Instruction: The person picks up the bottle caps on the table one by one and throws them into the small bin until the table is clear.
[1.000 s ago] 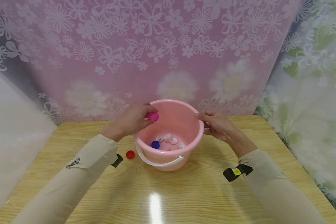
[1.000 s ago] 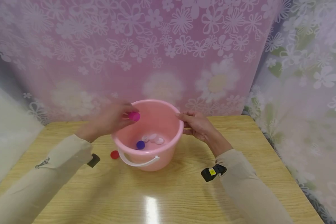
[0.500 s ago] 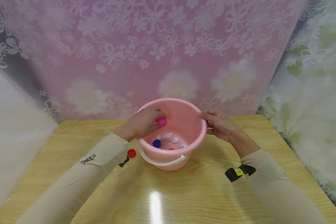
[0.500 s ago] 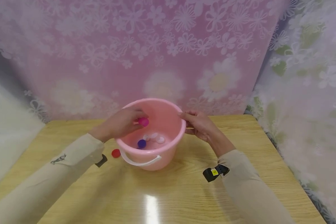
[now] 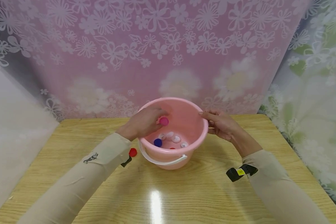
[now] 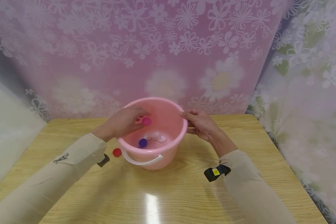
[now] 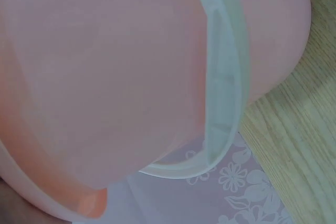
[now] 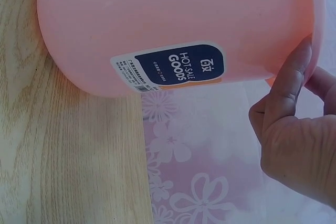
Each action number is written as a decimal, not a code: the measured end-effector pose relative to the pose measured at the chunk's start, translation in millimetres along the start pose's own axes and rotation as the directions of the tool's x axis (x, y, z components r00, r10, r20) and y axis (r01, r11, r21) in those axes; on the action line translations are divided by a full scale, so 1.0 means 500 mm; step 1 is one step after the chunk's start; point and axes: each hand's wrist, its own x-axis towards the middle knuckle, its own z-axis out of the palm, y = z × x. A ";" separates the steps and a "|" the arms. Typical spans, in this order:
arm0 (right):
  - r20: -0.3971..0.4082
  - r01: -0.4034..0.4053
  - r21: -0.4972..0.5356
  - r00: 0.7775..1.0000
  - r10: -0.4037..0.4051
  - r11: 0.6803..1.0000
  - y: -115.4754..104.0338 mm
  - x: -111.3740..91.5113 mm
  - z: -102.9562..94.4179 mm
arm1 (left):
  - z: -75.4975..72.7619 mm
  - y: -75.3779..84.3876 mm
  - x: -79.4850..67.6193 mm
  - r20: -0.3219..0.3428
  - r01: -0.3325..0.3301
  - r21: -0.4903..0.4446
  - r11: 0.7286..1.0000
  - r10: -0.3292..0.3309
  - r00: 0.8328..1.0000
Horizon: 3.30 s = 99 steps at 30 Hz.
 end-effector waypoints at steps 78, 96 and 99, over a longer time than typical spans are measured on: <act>-0.038 0.002 -0.045 0.999 -0.003 0.999 -0.003 0.000 0.006 | 0.157 -0.141 -0.217 -0.010 0.292 -0.001 0.956 -0.292 0.956; -0.044 -0.008 -0.051 0.999 0.005 0.999 0.001 0.002 0.004 | -0.053 -0.134 -0.181 -0.152 0.328 -0.024 0.944 -0.328 0.933; -0.045 -0.005 -0.043 0.999 0.003 0.999 0.001 0.001 0.003 | -0.083 -0.118 -0.154 -0.210 0.315 -0.017 0.949 -0.311 0.927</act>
